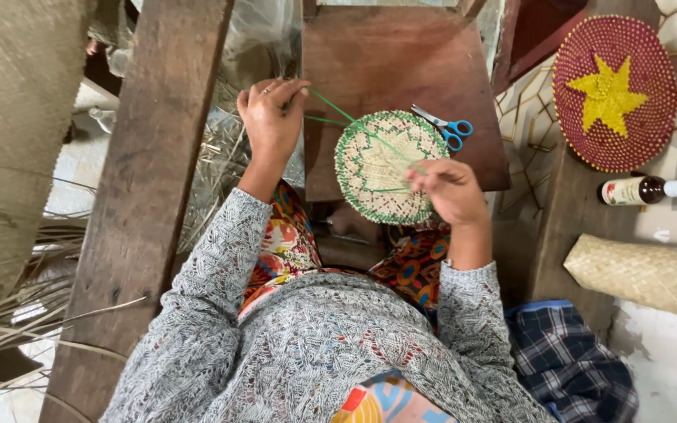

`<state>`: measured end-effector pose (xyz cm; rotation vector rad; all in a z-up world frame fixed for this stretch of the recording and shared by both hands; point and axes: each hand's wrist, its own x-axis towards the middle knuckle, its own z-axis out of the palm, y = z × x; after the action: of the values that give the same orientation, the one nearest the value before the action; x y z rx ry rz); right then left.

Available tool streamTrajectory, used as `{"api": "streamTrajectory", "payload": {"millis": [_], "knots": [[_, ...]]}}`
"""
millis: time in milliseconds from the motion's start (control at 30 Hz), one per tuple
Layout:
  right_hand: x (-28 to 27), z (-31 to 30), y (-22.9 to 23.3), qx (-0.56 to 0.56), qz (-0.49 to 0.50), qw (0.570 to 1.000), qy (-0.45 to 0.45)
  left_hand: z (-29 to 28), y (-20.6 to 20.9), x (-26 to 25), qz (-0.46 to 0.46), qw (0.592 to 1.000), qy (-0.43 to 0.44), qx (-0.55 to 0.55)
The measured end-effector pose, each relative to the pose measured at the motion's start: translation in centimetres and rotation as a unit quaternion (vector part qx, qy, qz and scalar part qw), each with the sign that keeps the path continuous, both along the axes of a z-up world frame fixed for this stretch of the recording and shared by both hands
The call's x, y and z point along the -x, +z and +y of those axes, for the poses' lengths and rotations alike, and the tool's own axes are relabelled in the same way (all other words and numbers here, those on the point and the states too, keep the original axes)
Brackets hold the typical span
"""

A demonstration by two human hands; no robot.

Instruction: The person weaves a handheld fan by threading thin green strips through a circular woven base using a needle.

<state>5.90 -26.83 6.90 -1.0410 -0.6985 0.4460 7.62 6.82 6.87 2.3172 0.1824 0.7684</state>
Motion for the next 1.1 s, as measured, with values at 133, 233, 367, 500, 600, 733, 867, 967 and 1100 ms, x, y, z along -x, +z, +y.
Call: {"api": "streamTrajectory", "payload": {"millis": [133,233,367,500,600,733,867,967,1100], "knots": [[-0.5,0.6,-0.8,0.084,0.069,0.97,-0.215,-0.3,-1.0,-0.3,-0.101,0.994,-0.035,-0.01],[-0.6,2.8,2.9,0.171,0.032,0.945,-0.277,-2.7,0.5,0.9,-0.209,0.962,-0.146,-0.1],[-0.3,5.8,6.3,0.217,-0.052,0.952,-0.212,-6.2,3.2,2.4,-0.25,0.935,-0.21,-0.139],[0.8,7.5,11.1,0.227,-0.098,0.958,-0.143,-6.2,2.5,1.4,-0.261,0.935,-0.202,-0.129],[1.0,5.5,10.9,0.215,-0.17,0.954,-0.12,-4.2,2.7,1.3,-0.132,0.976,-0.162,-0.056],[1.1,3.6,11.8,0.135,-0.187,0.968,-0.098,-1.6,-1.3,0.4,0.022,0.99,-0.139,-0.016],[1.1,2.2,13.0,0.149,-0.236,0.937,-0.212,-2.3,-0.4,1.5,0.137,0.978,-0.087,0.127],[2.5,3.0,15.1,0.255,-0.391,0.774,-0.427,-4.0,-0.3,1.5,0.151,0.911,-0.097,0.372],[7.3,5.3,14.1,0.303,-0.419,0.714,-0.472,-7.0,2.6,2.5,0.157,0.795,-0.123,0.573]]}}
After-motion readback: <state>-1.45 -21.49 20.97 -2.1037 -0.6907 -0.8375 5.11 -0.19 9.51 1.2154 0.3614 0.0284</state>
